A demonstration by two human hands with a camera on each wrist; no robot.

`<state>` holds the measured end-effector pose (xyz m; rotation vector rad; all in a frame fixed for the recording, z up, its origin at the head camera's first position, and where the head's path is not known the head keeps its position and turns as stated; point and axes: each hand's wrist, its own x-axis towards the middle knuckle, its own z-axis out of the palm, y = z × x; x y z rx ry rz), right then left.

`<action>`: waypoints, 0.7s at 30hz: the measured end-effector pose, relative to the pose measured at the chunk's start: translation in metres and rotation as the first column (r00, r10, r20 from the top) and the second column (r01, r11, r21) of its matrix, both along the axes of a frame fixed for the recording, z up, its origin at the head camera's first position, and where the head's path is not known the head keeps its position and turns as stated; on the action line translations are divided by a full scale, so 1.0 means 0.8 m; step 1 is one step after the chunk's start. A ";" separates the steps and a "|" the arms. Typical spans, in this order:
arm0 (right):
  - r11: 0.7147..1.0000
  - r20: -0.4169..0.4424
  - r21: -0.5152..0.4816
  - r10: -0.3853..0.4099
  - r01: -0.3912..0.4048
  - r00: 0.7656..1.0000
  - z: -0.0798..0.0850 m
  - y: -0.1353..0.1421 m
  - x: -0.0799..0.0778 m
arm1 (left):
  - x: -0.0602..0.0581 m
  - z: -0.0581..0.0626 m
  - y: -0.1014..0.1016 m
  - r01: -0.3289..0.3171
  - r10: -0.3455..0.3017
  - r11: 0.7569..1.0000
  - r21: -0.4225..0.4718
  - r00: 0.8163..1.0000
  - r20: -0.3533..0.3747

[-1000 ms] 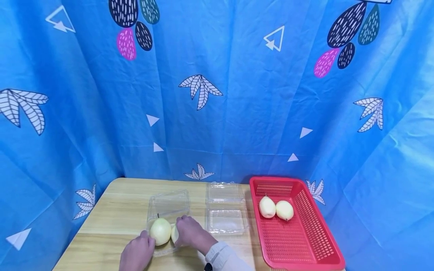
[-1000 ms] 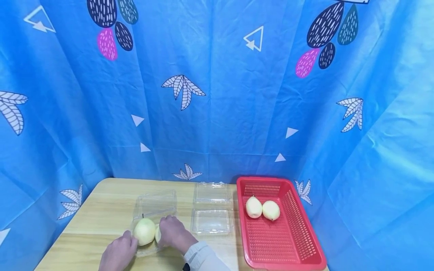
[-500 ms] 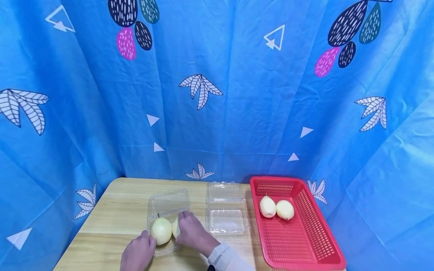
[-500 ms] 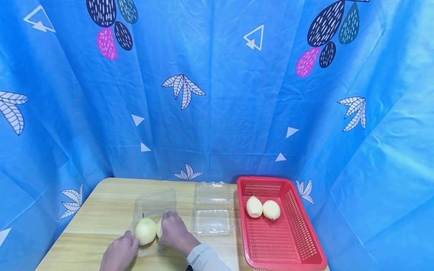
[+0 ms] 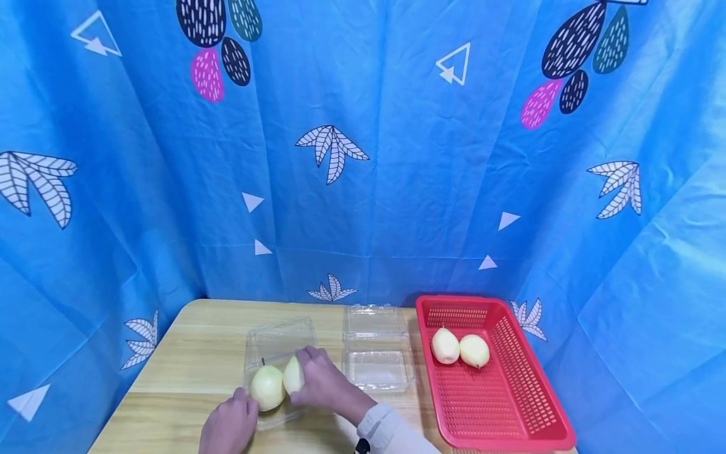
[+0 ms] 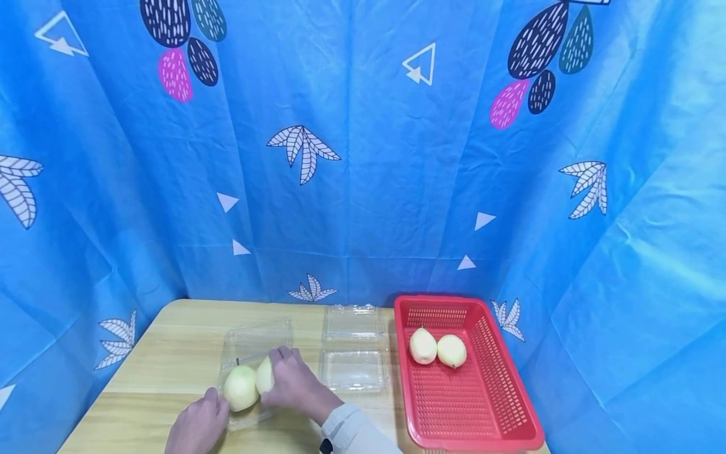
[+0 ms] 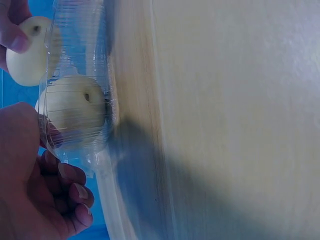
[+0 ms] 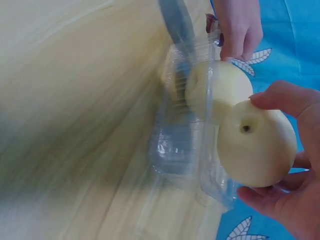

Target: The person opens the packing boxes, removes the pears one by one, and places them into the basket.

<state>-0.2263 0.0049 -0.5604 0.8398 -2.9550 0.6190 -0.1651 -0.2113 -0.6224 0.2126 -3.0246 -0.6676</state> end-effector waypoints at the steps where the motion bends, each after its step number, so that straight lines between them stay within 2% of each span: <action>1: 1.000 0.004 -0.015 0.002 -0.002 1.000 0.002 0.001 0.000 | 0.000 0.000 0.000 0.000 0.000 1.000 0.002 1.000 0.000; 6: 0.998 0.021 -0.070 0.001 0.000 1.000 0.010 0.008 -0.001 | 0.000 -0.003 -0.001 -0.002 0.002 1.000 0.003 1.000 -0.008; 11: 0.993 0.073 -0.117 -0.005 0.014 0.997 0.019 0.019 -0.003 | 0.001 -0.004 -0.003 -0.004 0.004 1.000 -0.008 0.999 -0.039; 21: 0.988 0.081 -0.155 -0.014 0.026 0.997 0.032 0.051 -0.004 | 0.002 -0.005 -0.002 0.001 -0.001 1.000 0.003 0.999 -0.038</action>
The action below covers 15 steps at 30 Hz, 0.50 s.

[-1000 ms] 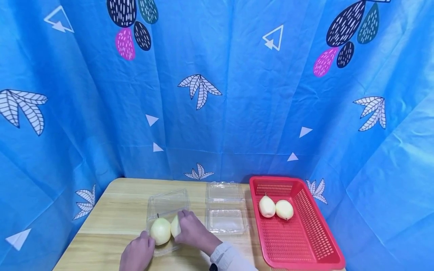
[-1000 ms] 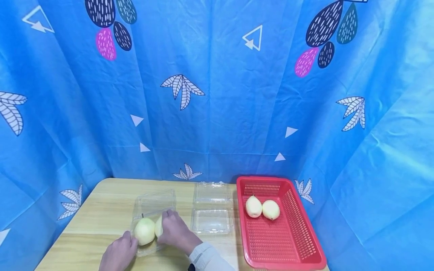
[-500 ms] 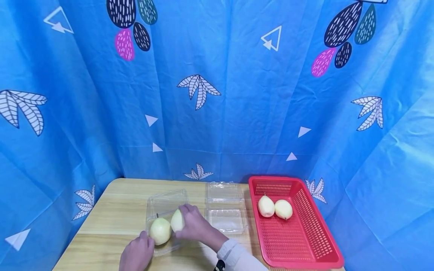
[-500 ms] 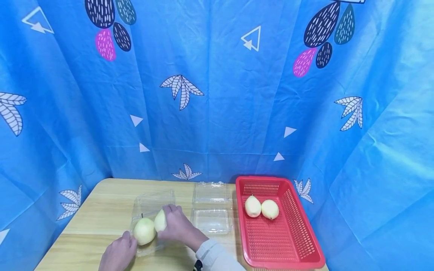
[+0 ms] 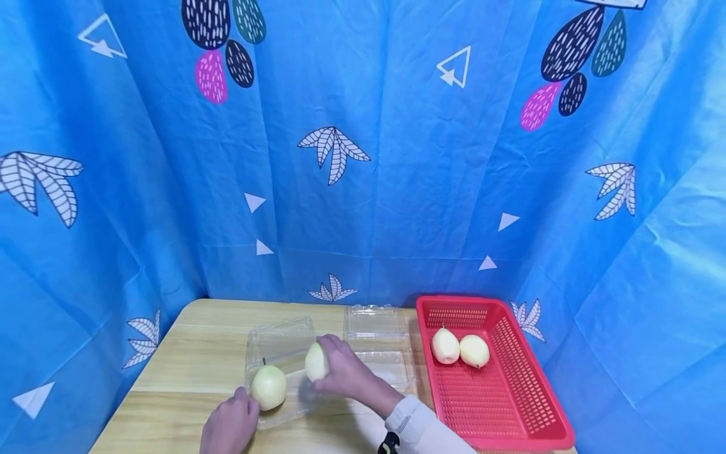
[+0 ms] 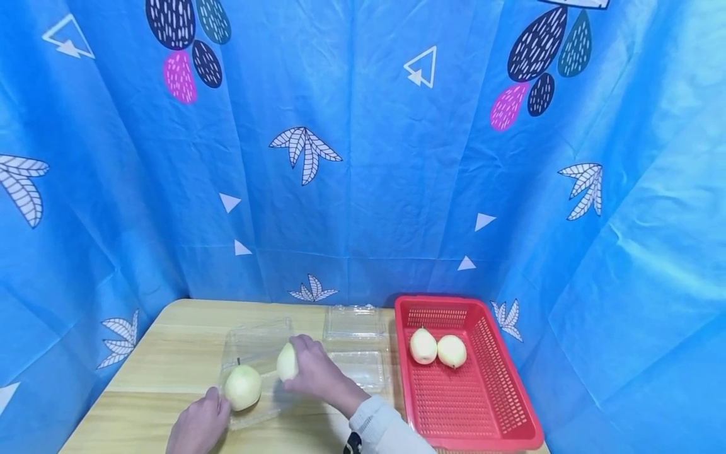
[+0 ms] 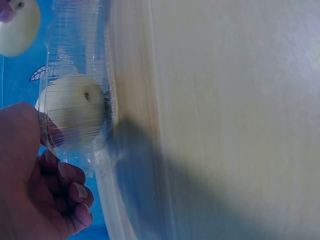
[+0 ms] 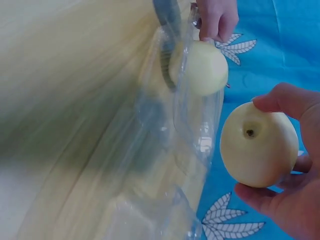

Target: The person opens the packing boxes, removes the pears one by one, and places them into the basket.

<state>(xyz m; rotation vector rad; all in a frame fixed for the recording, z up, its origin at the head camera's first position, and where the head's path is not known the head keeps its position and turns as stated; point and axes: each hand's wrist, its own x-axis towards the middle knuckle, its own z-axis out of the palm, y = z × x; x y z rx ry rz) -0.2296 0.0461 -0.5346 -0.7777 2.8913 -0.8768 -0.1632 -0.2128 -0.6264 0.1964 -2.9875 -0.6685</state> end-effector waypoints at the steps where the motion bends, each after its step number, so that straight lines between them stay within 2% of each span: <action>1: 1.000 -0.001 -0.003 -0.003 0.003 1.000 0.002 0.004 0.000 | 0.000 0.000 0.000 0.000 0.000 1.000 0.000 1.000 -0.001; 8: 1.000 0.000 -0.003 -0.029 0.029 1.000 0.014 0.030 0.001 | 0.000 -0.001 -0.002 0.005 -0.005 1.000 0.001 1.000 -0.010; 15: 0.996 0.030 -0.059 -0.066 0.068 0.997 0.021 0.055 -0.001 | 0.000 -0.001 -0.002 0.004 -0.004 1.000 0.004 1.000 -0.012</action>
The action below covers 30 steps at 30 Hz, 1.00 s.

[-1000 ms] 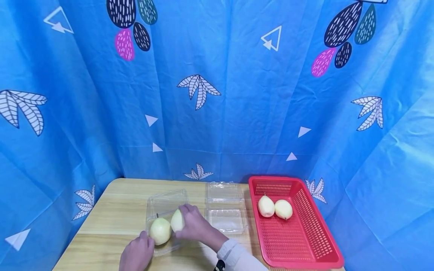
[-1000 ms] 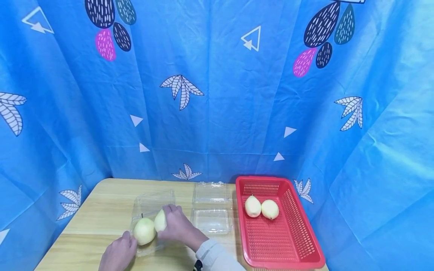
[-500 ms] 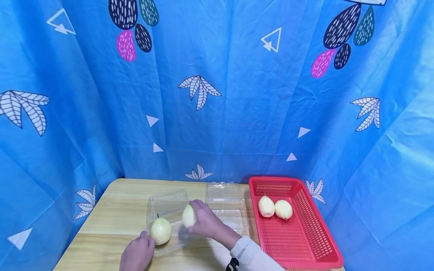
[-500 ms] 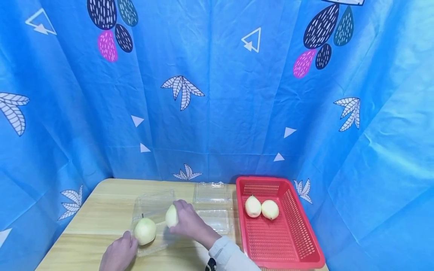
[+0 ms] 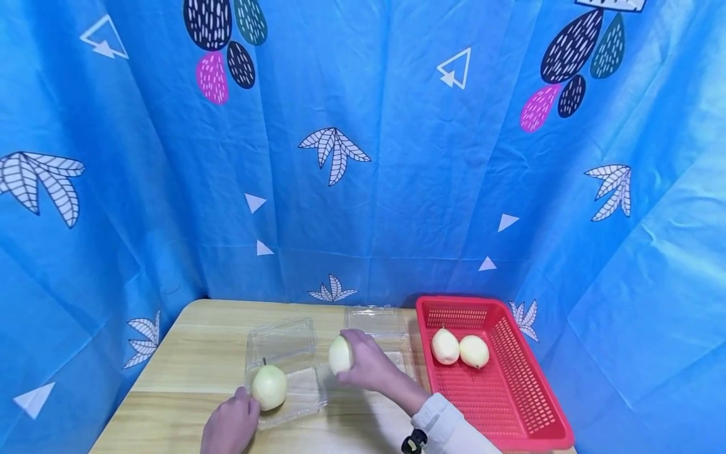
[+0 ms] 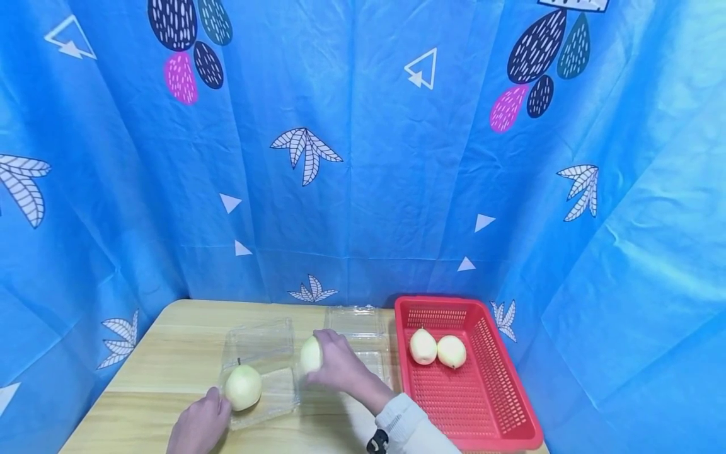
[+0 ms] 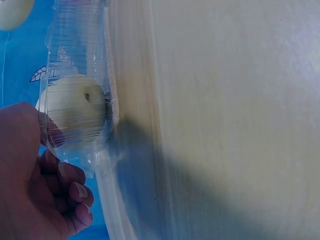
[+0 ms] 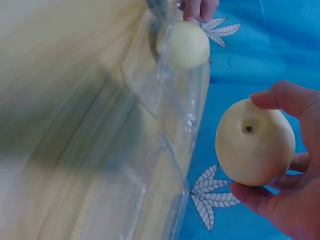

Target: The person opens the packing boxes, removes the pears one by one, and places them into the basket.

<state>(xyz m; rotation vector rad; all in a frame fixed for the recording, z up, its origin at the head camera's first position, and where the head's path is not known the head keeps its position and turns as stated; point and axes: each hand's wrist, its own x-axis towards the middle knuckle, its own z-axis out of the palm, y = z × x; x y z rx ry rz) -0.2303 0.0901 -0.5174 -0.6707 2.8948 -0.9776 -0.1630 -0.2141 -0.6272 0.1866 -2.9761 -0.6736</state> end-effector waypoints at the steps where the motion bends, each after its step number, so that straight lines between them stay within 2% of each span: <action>1: 1.000 -0.001 -0.004 -0.006 0.006 1.000 0.001 0.004 0.000 | 0.000 0.000 0.000 0.001 -0.001 1.000 0.002 1.000 -0.002; 14: 0.997 -0.025 -0.045 -0.057 0.055 0.998 0.020 0.040 -0.013 | 0.001 0.000 -0.001 0.003 -0.003 1.000 0.009 1.000 -0.015; 22: 0.989 -0.050 -0.031 -0.149 0.148 0.988 0.024 0.067 -0.022 | 0.002 0.002 0.002 0.002 -0.001 1.000 0.011 1.000 -0.020; 30: 0.976 -0.081 -0.056 -0.213 0.209 0.974 0.024 0.101 -0.022 | 0.003 0.002 0.000 0.002 -0.002 1.000 0.014 1.000 -0.006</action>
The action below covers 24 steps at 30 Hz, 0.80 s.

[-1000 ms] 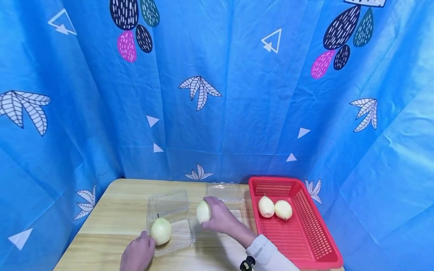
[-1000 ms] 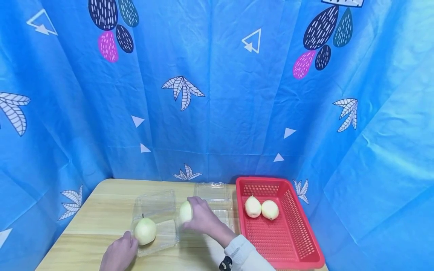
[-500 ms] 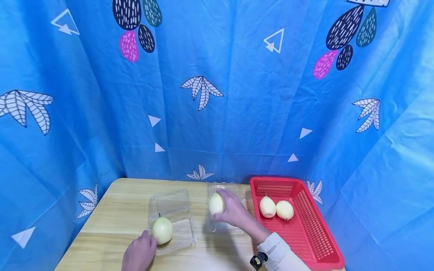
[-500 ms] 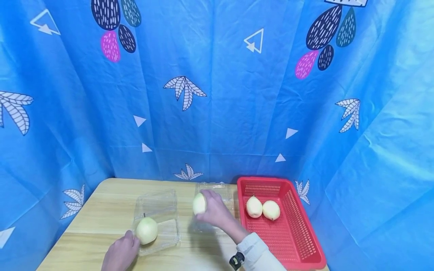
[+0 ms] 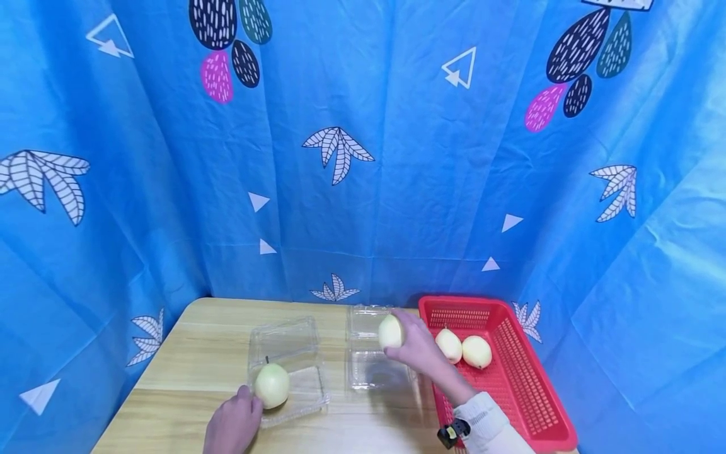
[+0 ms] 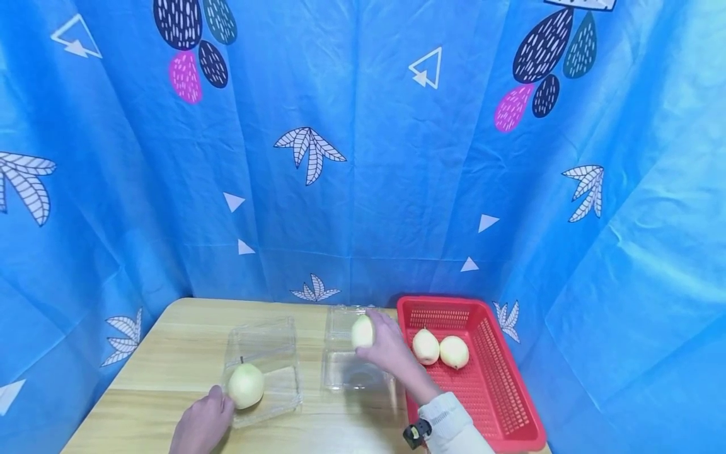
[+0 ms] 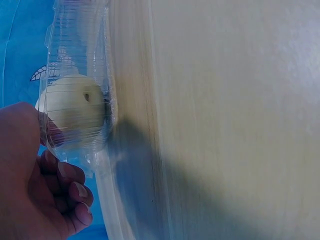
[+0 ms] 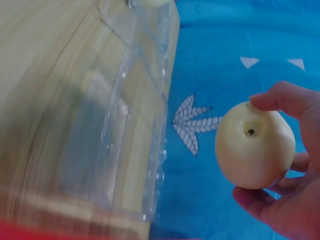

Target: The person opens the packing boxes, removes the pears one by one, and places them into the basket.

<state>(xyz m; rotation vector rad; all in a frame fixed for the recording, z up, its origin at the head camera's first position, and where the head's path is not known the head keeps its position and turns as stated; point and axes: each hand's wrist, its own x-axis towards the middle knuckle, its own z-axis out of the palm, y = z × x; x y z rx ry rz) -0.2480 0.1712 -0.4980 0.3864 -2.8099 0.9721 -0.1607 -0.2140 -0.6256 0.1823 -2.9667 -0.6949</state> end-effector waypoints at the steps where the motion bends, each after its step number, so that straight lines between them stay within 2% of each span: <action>1: 1.000 -0.007 0.000 -0.007 0.007 1.000 -0.001 0.005 -0.001 | 0.000 0.000 0.000 0.000 0.000 1.000 -0.001 1.000 0.000; 10: 0.997 -0.014 0.028 -0.076 0.076 0.997 -0.007 0.049 -0.006 | 0.001 0.002 0.003 -0.004 0.004 1.000 -0.009 1.000 -0.013; 15: 0.995 -0.032 0.012 -0.096 0.096 0.995 -0.009 0.070 -0.008 | 0.000 0.002 0.002 -0.005 0.005 1.000 -0.007 1.000 -0.016; 24: 0.986 0.000 0.028 -0.165 0.165 0.986 -0.017 0.106 -0.010 | -0.001 0.000 0.001 -0.008 0.008 1.000 -0.004 1.000 0.005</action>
